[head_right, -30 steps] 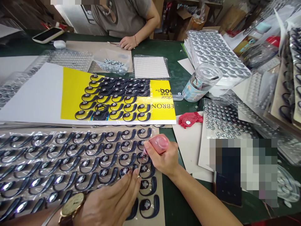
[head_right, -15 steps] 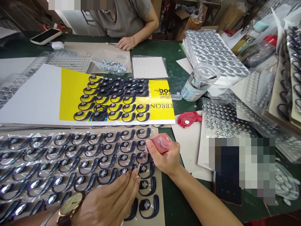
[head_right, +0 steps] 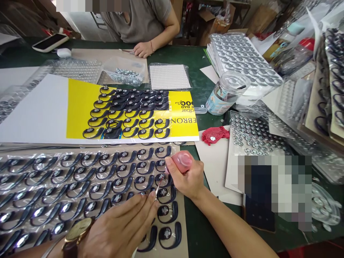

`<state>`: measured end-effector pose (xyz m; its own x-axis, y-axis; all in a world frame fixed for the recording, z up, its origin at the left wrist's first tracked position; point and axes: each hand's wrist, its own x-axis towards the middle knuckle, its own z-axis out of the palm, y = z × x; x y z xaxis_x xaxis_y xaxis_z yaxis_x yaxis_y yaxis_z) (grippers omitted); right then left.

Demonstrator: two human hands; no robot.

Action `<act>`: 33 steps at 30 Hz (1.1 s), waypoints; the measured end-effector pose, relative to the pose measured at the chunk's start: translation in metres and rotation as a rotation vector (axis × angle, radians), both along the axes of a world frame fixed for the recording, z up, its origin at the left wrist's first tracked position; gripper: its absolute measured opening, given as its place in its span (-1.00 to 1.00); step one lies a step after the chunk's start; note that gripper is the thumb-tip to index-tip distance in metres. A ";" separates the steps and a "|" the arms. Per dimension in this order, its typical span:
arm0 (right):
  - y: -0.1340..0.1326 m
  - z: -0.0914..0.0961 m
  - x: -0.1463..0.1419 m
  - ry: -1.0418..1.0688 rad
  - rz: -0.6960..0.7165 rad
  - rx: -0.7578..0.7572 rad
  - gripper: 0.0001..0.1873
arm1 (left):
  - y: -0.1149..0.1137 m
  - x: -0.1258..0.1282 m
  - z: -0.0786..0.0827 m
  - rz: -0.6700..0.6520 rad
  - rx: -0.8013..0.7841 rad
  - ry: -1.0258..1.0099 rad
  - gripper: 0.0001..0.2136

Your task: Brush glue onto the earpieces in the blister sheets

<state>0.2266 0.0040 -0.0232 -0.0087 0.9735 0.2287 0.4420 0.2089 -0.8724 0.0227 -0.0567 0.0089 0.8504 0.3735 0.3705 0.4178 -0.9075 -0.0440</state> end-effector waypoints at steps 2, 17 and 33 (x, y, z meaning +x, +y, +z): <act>0.001 0.004 0.002 -0.058 -0.006 0.002 -0.84 | 0.001 -0.001 -0.001 0.015 -0.048 -0.044 -0.60; -0.001 0.008 0.001 0.055 0.042 -0.010 -0.90 | 0.009 -0.008 0.005 0.029 -0.163 -0.062 -0.59; -0.005 0.002 -0.001 0.110 0.055 -0.037 -0.86 | 0.030 -0.019 0.004 0.128 -0.593 -0.448 -0.73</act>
